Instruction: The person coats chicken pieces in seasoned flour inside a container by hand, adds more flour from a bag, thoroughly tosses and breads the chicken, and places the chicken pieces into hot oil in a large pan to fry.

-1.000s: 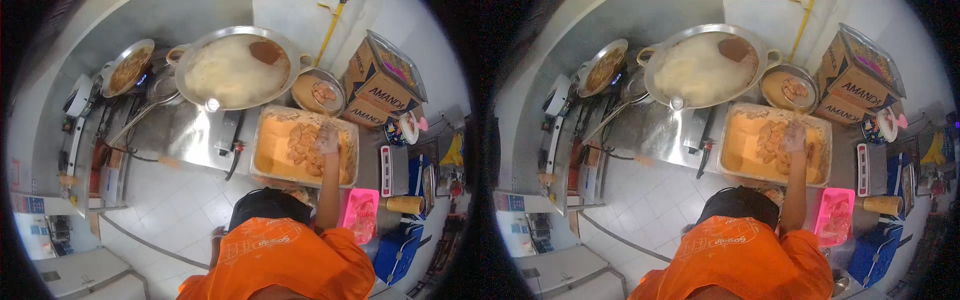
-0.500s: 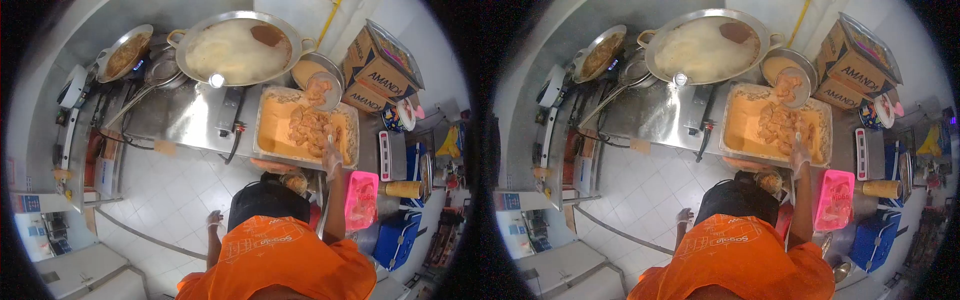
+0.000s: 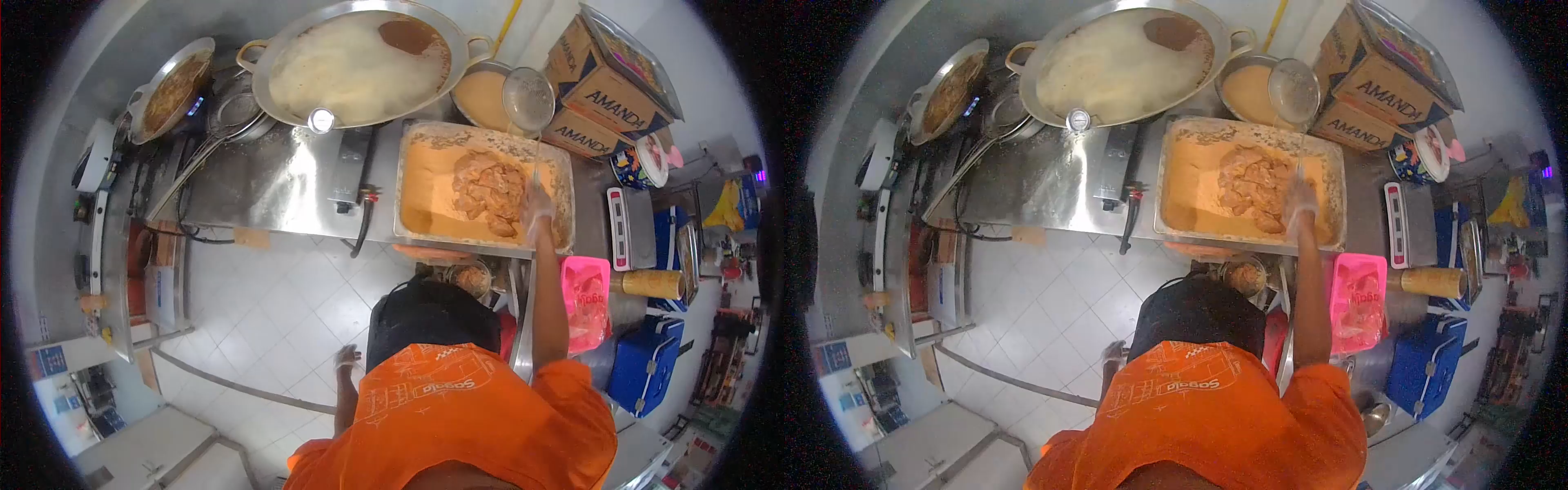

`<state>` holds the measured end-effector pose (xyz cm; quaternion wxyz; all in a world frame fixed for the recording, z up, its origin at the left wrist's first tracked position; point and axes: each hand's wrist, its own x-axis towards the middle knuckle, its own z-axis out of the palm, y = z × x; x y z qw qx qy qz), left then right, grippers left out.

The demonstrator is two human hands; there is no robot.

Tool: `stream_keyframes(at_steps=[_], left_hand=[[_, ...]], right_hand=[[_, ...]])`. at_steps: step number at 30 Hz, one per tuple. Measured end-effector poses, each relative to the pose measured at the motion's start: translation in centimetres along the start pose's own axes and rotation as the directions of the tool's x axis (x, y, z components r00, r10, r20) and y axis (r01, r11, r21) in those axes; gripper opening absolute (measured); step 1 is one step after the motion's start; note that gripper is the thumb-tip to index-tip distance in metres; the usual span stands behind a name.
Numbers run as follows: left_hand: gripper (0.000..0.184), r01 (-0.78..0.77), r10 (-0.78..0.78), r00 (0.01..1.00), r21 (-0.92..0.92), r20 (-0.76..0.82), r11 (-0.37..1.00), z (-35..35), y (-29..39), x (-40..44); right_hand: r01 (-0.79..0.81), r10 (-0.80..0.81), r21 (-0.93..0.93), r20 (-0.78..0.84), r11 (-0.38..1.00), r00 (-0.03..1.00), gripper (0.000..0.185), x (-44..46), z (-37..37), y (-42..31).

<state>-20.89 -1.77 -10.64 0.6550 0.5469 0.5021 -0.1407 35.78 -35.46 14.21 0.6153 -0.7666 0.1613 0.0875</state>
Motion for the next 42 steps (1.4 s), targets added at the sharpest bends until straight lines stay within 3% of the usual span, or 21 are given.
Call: stream_keyframes(at_steps=[2, 4, 8, 9, 11, 13, 19, 20, 21, 22, 24, 27, 28, 30, 31, 33, 35, 39, 40, 41, 42], left_hand=[[0.035, 0.149, -0.153, 0.984, -0.057, -0.086, 0.987, 0.4, 2.0, 0.3], [0.028, 0.06, -0.065, 0.992, -0.053, -0.104, 0.997, 0.4, 3.9, 0.0], [0.028, -0.175, 0.189, 0.939, 0.076, -0.287, 0.982, -1.5, 4.7, -0.2], [0.035, -0.132, 0.101, 0.926, -0.059, -0.365, 0.99, -1.0, 8.2, -3.2], [0.034, -0.096, 0.018, 0.88, -0.141, -0.476, 0.985, -0.6, 8.3, -6.0], [0.034, -0.073, -0.08, 0.856, -0.273, -0.511, 0.959, -0.2, 6.5, -8.4], [0.033, 0.132, -0.429, 0.792, -0.564, -0.434, 0.815, 3.4, -9.3, -10.6], [0.033, 0.146, -0.481, 0.775, -0.626, -0.409, 0.766, 3.4, -10.4, -11.0], [0.033, 0.162, -0.53, 0.759, -0.679, -0.378, 0.716, 3.3, -11.6, -10.9], [0.033, 0.108, -0.515, 0.768, -0.716, -0.381, 0.69, 0.4, -13.1, -10.3], [0.032, 0.092, -0.454, 0.777, -0.634, -0.437, 0.768, -4.2, -12.7, -9.2], [0.031, -0.244, -0.103, 0.733, -0.402, -0.672, 0.883, -11.7, -21.0, -4.3], [0.03, -0.179, -0.174, 0.778, -0.479, -0.603, 0.859, -13.9, -19.3, -5.0], [0.027, -0.073, -0.268, 0.813, -0.546, -0.518, 0.834, -19.6, -13.4, -7.1], [0.027, -0.231, -0.319, 0.824, -0.792, -0.468, 0.565, -20.2, -17.7, -5.0], [0.03, 0.07, -0.459, 0.754, -0.637, -0.47, 0.767, -25.0, -11.5, -7.1], [0.029, -0.039, -0.427, 0.762, -0.693, -0.487, 0.72, -23.2, -17.4, -6.3], [0.032, 0.217, -0.627, 0.732, -0.782, -0.265, 0.584, -18.4, -22.0, -7.6], [0.031, 0.065, -0.602, 0.765, -0.903, -0.228, 0.424, -14.5, -27.7, -8.9], [0.032, -0.322, -0.548, 0.788, -0.946, -0.28, 0.02, -10.6, -31.2, -10.3], [0.035, 0.094, -0.731, 0.656, -0.941, -0.188, 0.326, -9.8, -32.0, -10.8]], right_hand=[[-0.16, -0.043, 0.457, 0.404, 0.875, 0.914, 0.031, 7.8, 1.1, 1.3], [-0.406, -0.413, 0.61, 0.777, 0.68, 0.476, 0.02, 15.9, 2.1, 3.1], [-0.239, -0.121, 0.666, 0.447, 0.707, 0.886, 0.014, 11.0, 7.4, -3.0], [-0.486, -0.244, 0.611, 0.744, 0.624, 0.622, 0.023, 13.7, 7.3, -1.1], [-0.367, 0.061, 0.614, 0.46, 0.699, 0.886, 0.037, 9.2, 9.5, -3.1], [-0.666, -0.294, 0.465, 0.885, 0.584, 0.36, 0.044, 9.5, 10.0, -1.6], [-0.829, -0.456, 0.376, 0.874, 0.414, 0.169, 0.047, -3.5, 19.0, 1.0], [-0.514, -0.127, 0.378, 0.88, 0.77, 0.458, 0.042, -9.4, 21.2, 0.2], [-0.444, 0.119, 0.135, 0.859, 0.886, 0.498, 0.037, -11.8, 23.9, 1.5], [-0.415, 0.357, -0.141, 0.784, 0.899, 0.508, 0.032, -14.2, 26.5, 3.0], [-0.506, 0.601, -0.438, 0.769, 0.743, 0.217, 0.025, -16.0, 30.9, 8.2], [-0.375, 0.663, -0.55, 0.67, 0.746, 0.334, 0.022, -24.7, 38.7, 14.9], [-0.353, 0.714, -0.621, 0.622, 0.7, 0.321, 0.022, -25.8, 40.3, 17.1], [-0.168, 0.741, -0.748, 0.549, 0.642, 0.386, 0.023, -27.2, 44.6, 21.6], [-0.017, 0.706, -0.785, 0.548, 0.62, 0.449, 0.022, -27.4, 47.2, 25.0], [0.293, 0.619, -0.831, 0.55, 0.473, 0.561, 0.026, -26.9, 52.4, 31.6], [0.62, 0.451, -0.761, 0.63, 0.194, 0.632, 0.035, -24.9, 58.8, 37.2], [0.828, -0.057, -0.551, 0.835, -0.101, 0.548, 0.052, -16.3, 69.3, 48.2], [0.865, -0.255, -0.478, 0.865, -0.153, 0.433, 0.056, -12.6, 71.0, 51.9], [0.9, -0.14, -0.391, 0.919, -0.193, 0.37, 0.06, -10.7, 72.9, 51.8], [0.854, -0.053, -0.476, 0.878, -0.212, 0.476, 0.062, -8.9, 75.6, 51.2]])
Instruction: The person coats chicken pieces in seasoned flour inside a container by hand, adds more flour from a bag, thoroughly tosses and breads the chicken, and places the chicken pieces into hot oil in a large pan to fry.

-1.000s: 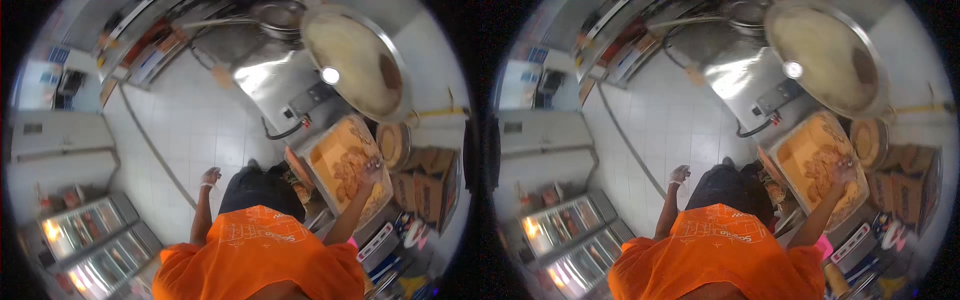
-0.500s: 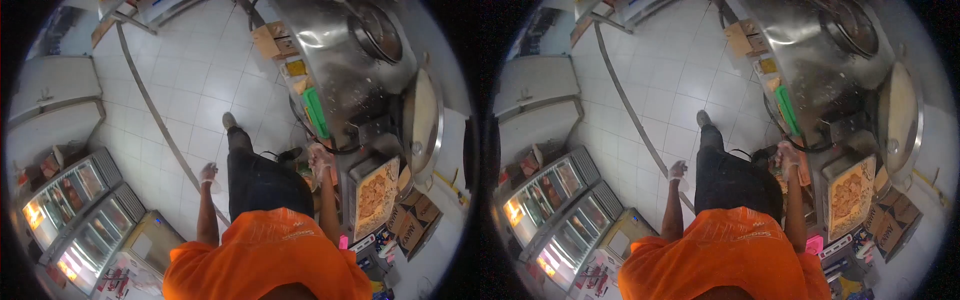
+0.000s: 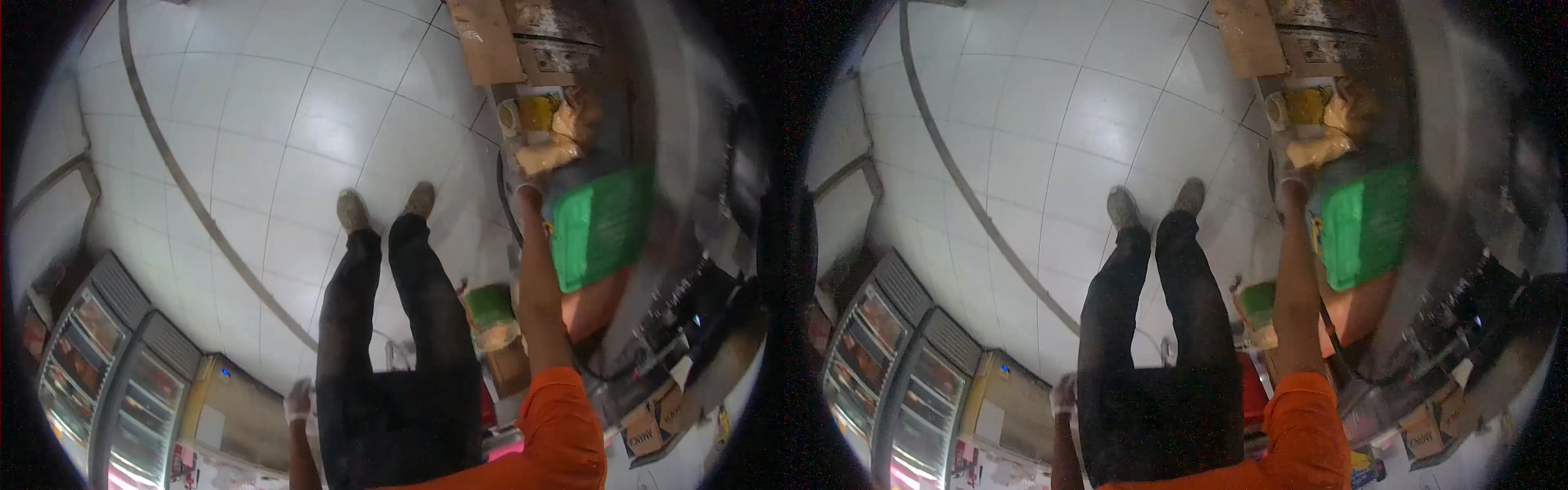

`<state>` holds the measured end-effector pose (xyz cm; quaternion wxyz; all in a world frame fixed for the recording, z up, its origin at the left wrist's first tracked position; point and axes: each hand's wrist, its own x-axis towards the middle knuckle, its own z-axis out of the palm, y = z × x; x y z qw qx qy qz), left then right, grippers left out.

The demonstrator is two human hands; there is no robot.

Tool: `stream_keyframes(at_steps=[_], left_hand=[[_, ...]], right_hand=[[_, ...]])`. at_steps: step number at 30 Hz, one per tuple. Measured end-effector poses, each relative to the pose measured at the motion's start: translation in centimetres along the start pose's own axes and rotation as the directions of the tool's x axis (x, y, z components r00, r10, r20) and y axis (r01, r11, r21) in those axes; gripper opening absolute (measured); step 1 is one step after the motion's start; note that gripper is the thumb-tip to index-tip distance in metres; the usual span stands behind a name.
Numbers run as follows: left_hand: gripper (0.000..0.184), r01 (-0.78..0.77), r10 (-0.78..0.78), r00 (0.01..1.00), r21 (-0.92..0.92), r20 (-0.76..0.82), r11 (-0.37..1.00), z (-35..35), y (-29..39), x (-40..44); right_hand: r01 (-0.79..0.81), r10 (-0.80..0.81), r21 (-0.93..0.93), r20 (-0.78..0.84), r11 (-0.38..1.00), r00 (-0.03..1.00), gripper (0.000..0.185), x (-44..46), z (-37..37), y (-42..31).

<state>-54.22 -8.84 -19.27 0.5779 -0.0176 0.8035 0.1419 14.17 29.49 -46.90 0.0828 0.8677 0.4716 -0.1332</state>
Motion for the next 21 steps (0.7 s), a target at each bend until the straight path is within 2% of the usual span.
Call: stream_keyframes(at_steps=[1, 2, 3, 4, 6, 7, 8, 10, 12, 13, 14, 15, 16, 18, 19, 20, 21], left_hand=[[0.034, -0.216, 0.092, 0.967, 0.568, 0.238, 0.794, -0.9, -1.1, 0.1], [0.033, -0.494, 0.179, 0.869, 0.825, 0.461, 0.275, -1.8, -2.0, 0.1], [0.032, -0.373, 0.014, 0.92, 0.884, 0.392, -0.284, -3.5, -5.3, 2.1], [0.032, -0.27, -0.005, 0.963, 0.957, 0.271, -0.104, -2.2, -4.6, 3.2], [0.031, -0.009, -0.115, 0.993, 0.967, 0.039, 0.253, 0.2, -3.4, 3.3], [0.031, 0.32, -0.302, 0.916, 0.935, -0.264, 0.154, 1.3, -3.4, 5.5], [0.03, 0.305, -0.288, 0.922, 0.945, -0.26, 0.122, 1.7, -3.1, 6.0], [0.029, 0.121, -0.163, 0.981, 0.986, -0.101, 0.115, 6.9, 3.0, 5.0], [0.028, 0.049, -0.035, 0.999, 0.929, -0.039, 0.366, 9.9, 7.7, 3.7], [0.027, 0.042, -0.022, 0.999, 0.77, -0.036, 0.637, 10.0, 8.5, 3.5], [0.026, 0.024, -0.008, 0.999, 0.534, -0.033, 0.845, 10.2, 9.5, 3.1], [0.025, -0.015, 0.019, 1.0, 0.247, -0.013, 0.969, 10.0, 10.1, 3.1], [0.024, -0.042, 0.045, 0.999, 0.147, -0.014, 0.988, 9.3, 9.5, 4.0], [0.026, -0.158, 0.157, 0.986, 0.028, 0.051, 0.987, 10.3, 14.4, 2.2], [0.027, -0.238, 0.243, 0.965, -0.056, 0.098, 0.97, 10.9, 17.6, 0.1], [0.032, -0.24, 0.245, 0.959, -0.049, 0.145, 0.97, 11.6, 21.5, -2.4], [0.043, -0.207, 0.233, 0.935, -0.12, 0.267, 0.971, 11.8, 25.2, -5.4]], right_hand=[[-0.088, 0.092, -0.044, 0.109, 0.995, 0.99, 0.064, 3.2, -0.6, 0.2], [-0.355, 0.375, -0.125, 0.222, 0.926, 0.9, 0.065, 6.4, 0.8, 0.9], [-0.325, 0.332, -0.067, 0.152, 0.943, 0.931, 0.067, 9.0, 4.8, 4.1], [-0.284, 0.285, -0.018, 0.082, 0.959, 0.955, 0.069, 10.7, 8.8, 6.8], [-0.329, 0.35, -0.125, 0.218, 0.936, 0.911, 0.057, 12.3, 8.2, 6.3], [-0.344, 0.383, -0.18, 0.281, 0.922, 0.88, 0.051, 12.9, 7.3, 6.3], [-0.335, 0.39, -0.225, 0.287, 0.915, 0.875, 0.051, 12.9, 6.5, 5.5], [-0.298, 0.365, -0.251, 0.288, 0.921, 0.885, 0.05, 11.5, 5.6, 5.2], [-0.233, 0.301, -0.246, 0.294, 0.941, 0.907, 0.049, 9.3, 4.3, 4.0], [-0.192, 0.262, -0.239, 0.307, 0.952, 0.915, 0.049, 7.4, 3.4, 3.2], [-0.134, 0.2, -0.212, 0.329, 0.968, 0.923, 0.048, 5.7, 2.0, 1.7], [-0.069, 0.13, -0.182, 0.347, 0.981, 0.929, 0.048, 3.0, 1.0, 0.4], [0.002, 0.054, -0.146, 0.376, 0.989, 0.925, 0.048, -0.1, -1.5, -2.6], [0.149, -0.119, -0.03, 0.453, 0.988, 0.884, 0.048, -6.8, -5.9, -8.2], [0.22, -0.214, 0.048, 0.5, 0.974, 0.839, 0.048, -10.4, -8.6, -11.7], [0.28, -0.305, 0.132, 0.553, 0.951, 0.775, 0.048, -14.0, -11.7, -15.2], [0.324, -0.385, 0.214, 0.6, 0.922, 0.701, 0.048, -17.3, -15.6, -18.9]])
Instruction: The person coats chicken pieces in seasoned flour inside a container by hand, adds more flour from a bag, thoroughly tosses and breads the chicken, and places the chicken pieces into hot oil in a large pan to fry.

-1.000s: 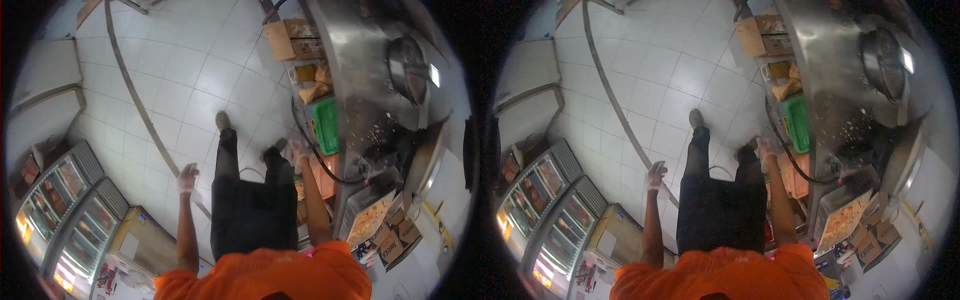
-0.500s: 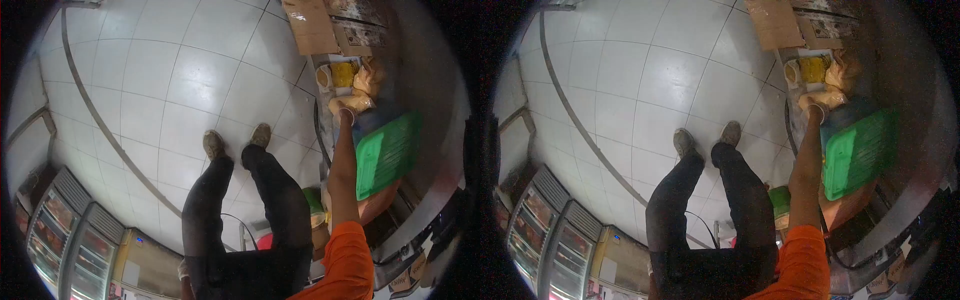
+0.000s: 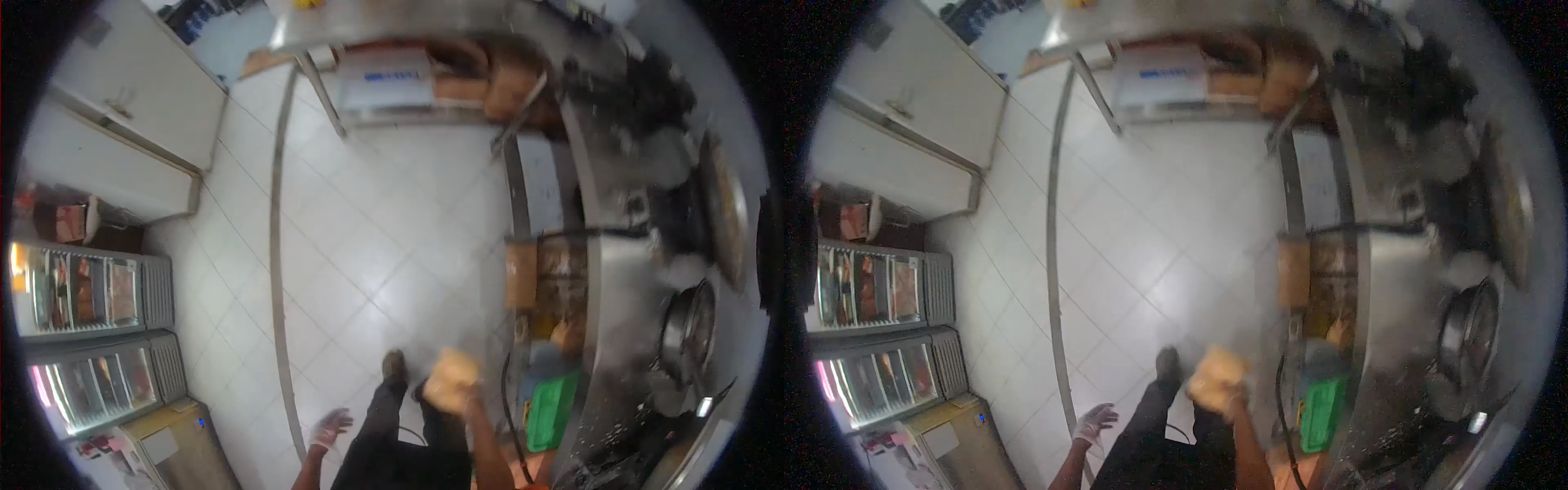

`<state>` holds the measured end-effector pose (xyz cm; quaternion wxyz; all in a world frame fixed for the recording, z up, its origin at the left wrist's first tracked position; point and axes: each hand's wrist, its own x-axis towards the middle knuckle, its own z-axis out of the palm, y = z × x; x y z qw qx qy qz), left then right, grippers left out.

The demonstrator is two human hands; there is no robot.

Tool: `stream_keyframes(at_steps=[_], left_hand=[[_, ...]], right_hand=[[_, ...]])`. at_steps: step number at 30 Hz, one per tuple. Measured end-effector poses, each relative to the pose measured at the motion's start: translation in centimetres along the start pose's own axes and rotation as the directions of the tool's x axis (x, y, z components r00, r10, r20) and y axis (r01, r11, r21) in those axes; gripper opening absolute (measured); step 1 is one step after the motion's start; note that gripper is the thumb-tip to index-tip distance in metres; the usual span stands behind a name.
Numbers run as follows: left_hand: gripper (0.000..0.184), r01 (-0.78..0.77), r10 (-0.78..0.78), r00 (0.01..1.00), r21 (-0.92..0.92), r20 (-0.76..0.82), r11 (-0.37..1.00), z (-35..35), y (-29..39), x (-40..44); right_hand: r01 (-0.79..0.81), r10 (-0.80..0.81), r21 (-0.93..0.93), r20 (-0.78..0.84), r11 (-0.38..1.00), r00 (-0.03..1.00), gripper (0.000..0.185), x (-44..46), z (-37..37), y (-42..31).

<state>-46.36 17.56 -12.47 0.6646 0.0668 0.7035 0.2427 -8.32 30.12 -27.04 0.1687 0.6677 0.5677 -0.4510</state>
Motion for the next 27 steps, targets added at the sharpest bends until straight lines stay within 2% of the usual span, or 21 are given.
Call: stream_keyframes(at_steps=[1, 2, 4, 5, 6, 7, 8, 10, 11, 13, 15, 17, 19, 20, 21, 22, 23, 27], left_hand=[[0.052, 0.011, 0.015, 0.986, -0.15, 0.169, 0.989, 0.0, 2.0, -1.1], [0.061, 0.072, -0.027, 0.977, -0.209, 0.212, 0.975, 0.9, 5.8, -3.3], [0.067, 0.158, 0.076, 0.924, -0.554, 0.376, 0.817, 1.0, 10.1, -6.9], [0.069, -0.081, 0.258, 0.937, -0.572, 0.237, 0.816, 0.3, 11.0, -8.2], [0.072, -0.316, 0.436, 0.895, -0.552, 0.098, 0.772, -0.4, 12.3, -9.0], [0.073, -0.395, 0.519, 0.854, -0.607, 0.034, 0.689, -1.2, 13.5, -9.9], [0.075, -0.466, 0.595, 0.803, -0.654, -0.03, 0.596, -1.9, 15.1, -11.2], [0.079, -0.296, 0.612, 0.791, -0.891, -0.027, 0.344, -2.6, 21.7, -14.8], [0.078, -0.325, 0.619, 0.782, -0.896, -0.075, 0.302, -3.7, 23.1, -15.1], [0.076, -0.346, 0.649, 0.754, -0.902, -0.103, 0.258, -6.1, 28.1, -13.8], [0.073, -0.371, 0.712, 0.698, -0.89, -0.079, 0.265, -6.2, 34.5, -14.2], [0.072, -0.415, 0.673, 0.729, -0.865, -0.13, 0.283, -8.7, 36.0, -8.2], [0.072, -0.43, 0.657, 0.74, -0.852, -0.143, 0.299, -9.7, 39.7, -5.5], [0.072, -0.426, 0.677, 0.724, -0.857, -0.131, 0.289, -9.2, 43.4, -4.9], [0.072, -0.425, 0.684, 0.716, -0.866, -0.142, 0.265, -8.5, 46.5, -4.9], [0.072, -0.423, 0.69, 0.707, -0.873, -0.152, 0.241, -7.8, 49.7, -5.0], [0.072, -0.43, 0.699, 0.691, -0.882, -0.186, 0.19, -7.0, 53.1, -5.0], [0.07, -0.538, 0.722, 0.587, -0.843, -0.366, 0.011, -6.7, 63.8, -2.8]], right_hand=[[0.079, -0.083, 0.041, 0.088, 0.996, 0.993, 0.048, -3.5, -1.6, -5.5], [0.152, -0.166, 0.096, 0.164, 0.984, 0.973, 0.048, -7.1, -3.9, -11.2], [0.247, -0.324, 0.283, 0.271, 0.927, 0.906, 0.048, -14.6, -9.7, -21.7], [0.282, -0.451, 0.494, 0.263, 0.822, 0.853, 0.043, -17.9, -12.3, -25.9], [0.274, -0.57, 0.683, 0.251, 0.677, 0.782, 0.038, -21.1, -14.9, -30.1], [0.236, -0.673, 0.836, 0.198, 0.496, 0.712, 0.034, -22.9, -16.3, -32.6], [0.323, -0.698, 0.783, 0.189, 0.531, 0.691, 0.035, -23.7, -17.4, -34.1], [0.501, -0.751, 0.647, 0.175, 0.575, 0.637, 0.038, -22.9, -20.4, -35.8], [0.415, -0.658, 0.555, 0.361, 0.721, 0.661, 0.039, -19.4, -21.0, -34.6], [0.433, -0.585, 0.523, 0.163, 0.734, 0.795, 0.036, -15.5, -23.5, -33.4], [0.304, -0.383, 0.445, 0.098, 0.842, 0.918, 0.034, -11.6, -27.9, -31.9], [0.256, -0.286, 0.613, -0.05, 0.748, 0.957, 0.033, -5.4, -31.0, -27.9], [0.157, -0.135, 0.564, -0.082, 0.811, 0.987, 0.032, 2.1, -34.5, -25.5], [0.354, -0.272, 0.255, -0.306, 0.9, 0.912, 0.032, 9.5, -34.1, -21.9], [0.384, -0.39, -0.121, -0.508, 0.915, 0.768, 0.033, 11.8, -36.5, -23.5], [0.244, -0.179, 0.093, -0.446, 0.965, 0.877, 0.033, 14.2, -40.2, -24.6], [0.229, -0.146, 0.14, -0.443, 0.963, 0.885, 0.032, 15.9, -44.3, -28.8], [0.372, -0.302, 0.073, -0.454, 0.925, 0.839, 0.03, 17.5, -60.0, -51.2]])
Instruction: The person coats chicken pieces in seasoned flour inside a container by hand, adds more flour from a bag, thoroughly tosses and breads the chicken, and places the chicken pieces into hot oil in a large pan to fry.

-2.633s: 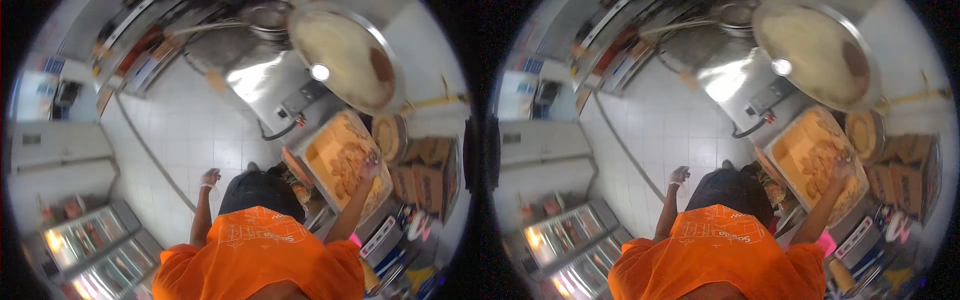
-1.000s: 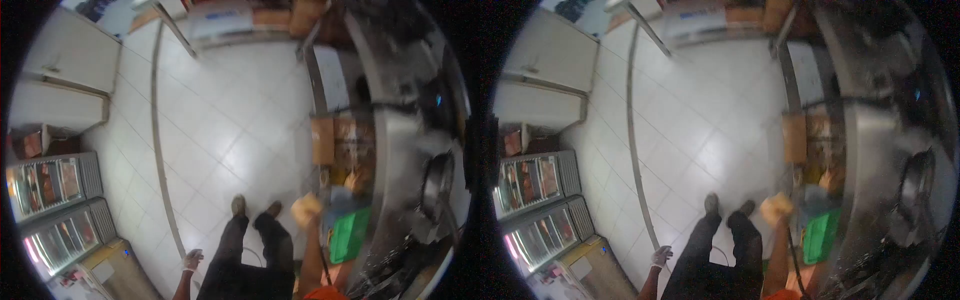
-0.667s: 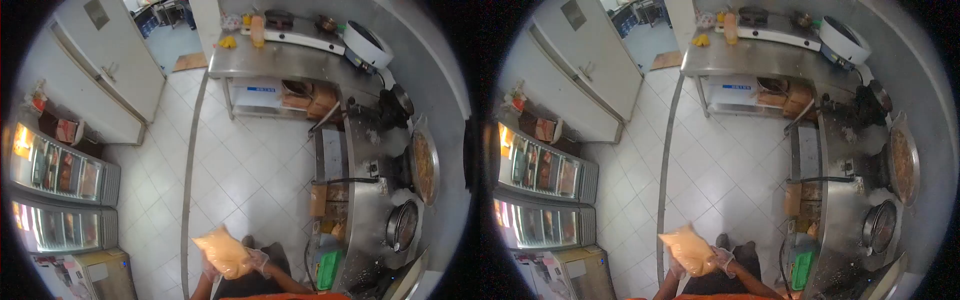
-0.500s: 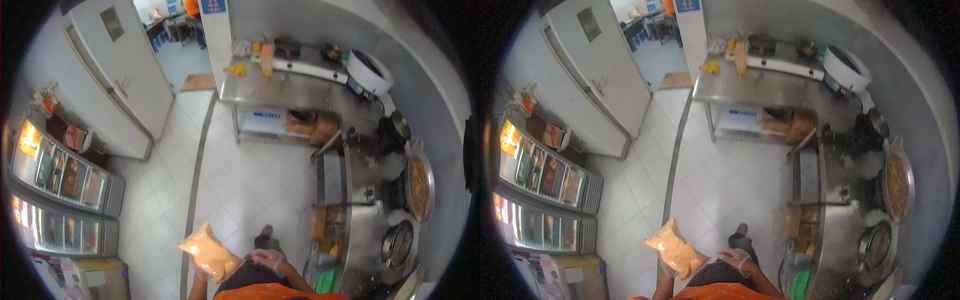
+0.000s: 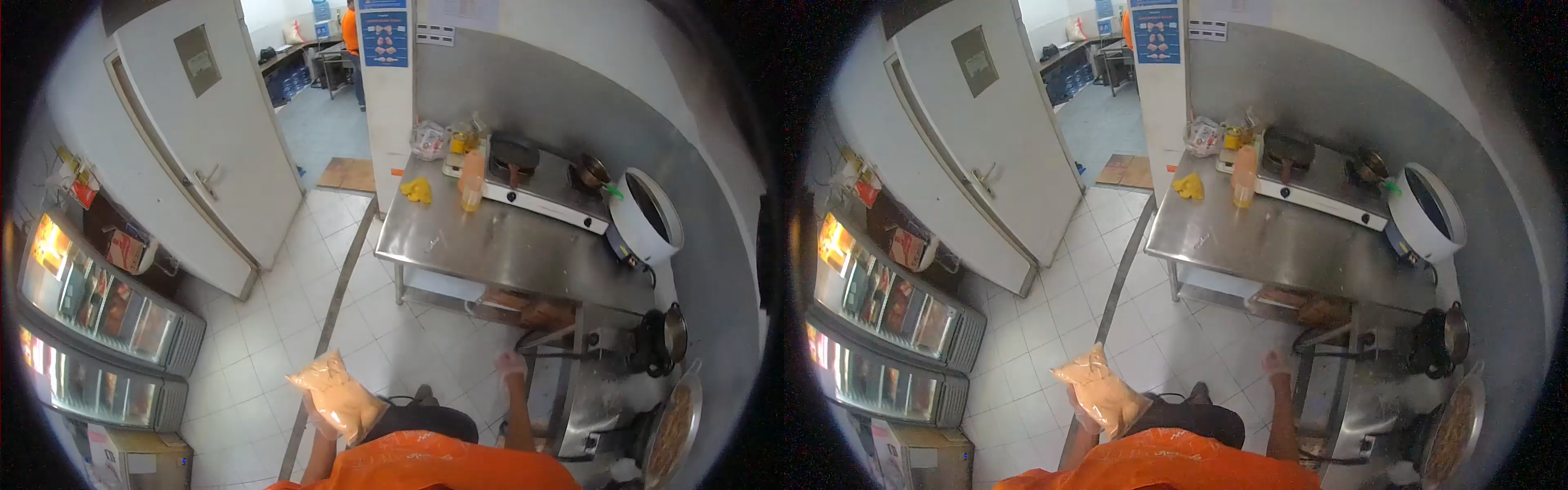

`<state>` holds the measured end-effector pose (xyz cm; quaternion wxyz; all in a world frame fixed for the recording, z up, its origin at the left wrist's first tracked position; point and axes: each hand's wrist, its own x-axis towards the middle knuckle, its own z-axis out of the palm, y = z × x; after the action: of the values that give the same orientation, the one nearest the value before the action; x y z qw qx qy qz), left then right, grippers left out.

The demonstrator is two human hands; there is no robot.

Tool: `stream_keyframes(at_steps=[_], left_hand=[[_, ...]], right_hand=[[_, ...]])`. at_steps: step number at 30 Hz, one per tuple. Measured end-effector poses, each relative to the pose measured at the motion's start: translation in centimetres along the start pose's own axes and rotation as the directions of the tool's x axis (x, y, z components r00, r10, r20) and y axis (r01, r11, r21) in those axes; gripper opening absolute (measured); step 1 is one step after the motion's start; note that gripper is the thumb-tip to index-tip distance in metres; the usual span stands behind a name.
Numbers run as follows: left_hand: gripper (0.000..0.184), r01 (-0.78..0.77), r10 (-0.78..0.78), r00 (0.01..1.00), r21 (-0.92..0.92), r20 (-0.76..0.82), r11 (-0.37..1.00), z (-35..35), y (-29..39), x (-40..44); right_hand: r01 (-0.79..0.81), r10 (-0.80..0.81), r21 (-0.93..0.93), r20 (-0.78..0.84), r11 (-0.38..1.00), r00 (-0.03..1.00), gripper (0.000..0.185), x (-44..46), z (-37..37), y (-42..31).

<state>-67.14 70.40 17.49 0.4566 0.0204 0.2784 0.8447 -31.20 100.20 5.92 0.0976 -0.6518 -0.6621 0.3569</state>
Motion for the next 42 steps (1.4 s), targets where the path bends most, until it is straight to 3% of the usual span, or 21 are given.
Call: stream_keyframes(at_steps=[1, 2, 3, 4, 5, 6, 8, 10, 12, 14, 16, 19, 21, 24, 28, 31, 34, 37, 38, 40, 42], left_hand=[[0.069, -0.036, 0.036, 0.999, -0.014, -0.003, 0.999, 0.9, -0.2, 2.0], [0.068, -0.056, 0.056, 0.998, -0.024, -0.004, 0.998, 1.4, -0.3, 4.0], [0.067, -0.077, 0.077, 0.997, -0.032, -0.009, 0.997, 1.8, -0.4, 6.0], [0.066, -0.085, 0.084, 0.996, -0.037, -0.019, 0.996, 1.9, -0.4, 8.0], [0.065, -0.09, 0.089, 0.996, -0.044, -0.025, 0.995, 1.9, -0.3, 10.2], [0.064, -0.093, 0.092, 0.995, -0.045, -0.034, 0.995, 1.8, -0.2, 12.7], [0.061, -0.105, 0.103, 0.994, -0.04, -0.048, 0.994, 1.3, 0.3, 18.1], [0.059, -0.109, 0.107, 0.993, -0.033, -0.056, 0.994, 0.7, 1.2, 24.4], [0.058, -0.113, 0.111, 0.992, -0.026, -0.06, 0.993, 0.1, 2.4, 31.4], [0.056, -0.115, 0.114, 0.992, -0.009, -0.05, 0.993, 0.1, 4.4, 39.4], [0.054, -0.109, 0.11, 0.992, 0.021, -0.058, 0.994, 0.7, 6.8, 46.2], [0.051, -0.105, 0.108, 0.993, 0.056, -0.048, 0.993, 2.3, 9.7, 55.8], [0.049, -0.109, 0.113, 0.993, 0.096, -0.04, 0.989, 3.0, 11.3, 60.7], [0.047, -0.155, 0.162, 0.987, 0.228, -0.009, 0.961, 1.9, 11.9, 66.4], [0.047, -0.272, 0.275, 0.958, 0.573, 0.083, 0.773, -0.5, 11.1, 72.1], [0.052, -0.233, 0.21, 0.97, 0.725, 0.124, 0.648, 3.4, 11.8, 73.7], [0.057, 0.022, 0.002, 0.997, 0.324, -0.073, 0.946, 7.7, 12.4, 74.7], [0.06, 0.217, -0.21, 0.976, 0.138, -0.06, 0.966, 9.3, 12.9, 76.4], [0.06, 0.238, -0.231, 0.97, 0.105, -0.077, 0.966, 9.8, 12.9, 76.9], [0.062, 0.273, -0.268, 0.957, 0.04, -0.111, 0.961, 10.4, 13.0, 77.7], [0.062, 0.187, -0.191, 0.982, 0.228, -0.005, 0.956, 7.9, 12.4, 78.6]], right_hand=[[0.047, -0.046, -0.02, 0.021, 0.999, 0.999, 0.029, 2.9, -2.0, -6.7], [0.183, -0.178, 0.048, -0.101, 0.982, 0.979, 0.027, 8.9, -0.4, -8.4], [0.3, -0.333, -0.188, -0.184, 0.935, 0.925, 0.028, 12.6, -1.3, -13.2], [0.395, -0.393, -0.016, -0.145, 0.919, 0.908, 0.029, 15.0, -2.2, -18.5], [0.485, -0.459, 0.055, -0.247, 0.873, 0.853, 0.027, 20.0, -0.8, -21.3], [0.502, -0.505, -0.066, -0.177, 0.863, 0.845, 0.027, 21.1, -2.9, -27.3], [0.649, -0.794, -0.488, -0.178, 0.584, 0.581, 0.03, 27.4, -3.6, -34.6], [0.56, -0.671, -0.385, -0.276, 0.733, 0.689, 0.028, 33.7, -4.1, -42.0], [0.464, -0.667, -0.525, -0.308, 0.714, 0.678, 0.031, 37.7, -6.2, -49.9], [0.509, -0.639, -0.39, -0.402, 0.767, 0.656, 0.039, 46.9, -6.8, -56.1], [0.504, -0.664, -0.44, -0.392, 0.743, 0.637, 0.051, 49.6, -9.0, -63.5], [0.233, -0.458, -0.504, -0.386, 0.832, 0.801, 0.056, 55.8, -11.7, -74.2], [0.252, -0.431, -0.418, -0.42, 0.873, 0.798, 0.058, 60.9, -13.7, -79.1], [0.233, -0.416, -0.372, -0.549, 0.898, 0.725, 0.058, 67.2, -16.1, -83.9], [0.248, -0.395, -0.311, -0.64, 0.917, 0.659, 0.056, 71.8, -18.2, -87.3], [0.134, -0.3, -0.297, -0.638, 0.946, 0.709, 0.057, 73.4, -19.1, -88.5], [0.137, -0.321, -0.328, -0.616, 0.935, 0.719, 0.056, 71.2, -19.1, -89.0], [0.164, -0.415, -0.411, -0.655, 0.897, 0.631, 0.052, 70.8, -17.6, -88.3], [0.161, -0.372, -0.376, -0.603, 0.913, 0.706, 0.052, 69.9, -17.6, -88.4], [0.157, -0.374, -0.384, -0.597, 0.91, 0.71, 0.052, 70.3, -16.9, -87.6], [0.146, -0.368, -0.387, -0.594, 0.91, 0.716, 0.052, 70.7, -16.4, -87.2]])
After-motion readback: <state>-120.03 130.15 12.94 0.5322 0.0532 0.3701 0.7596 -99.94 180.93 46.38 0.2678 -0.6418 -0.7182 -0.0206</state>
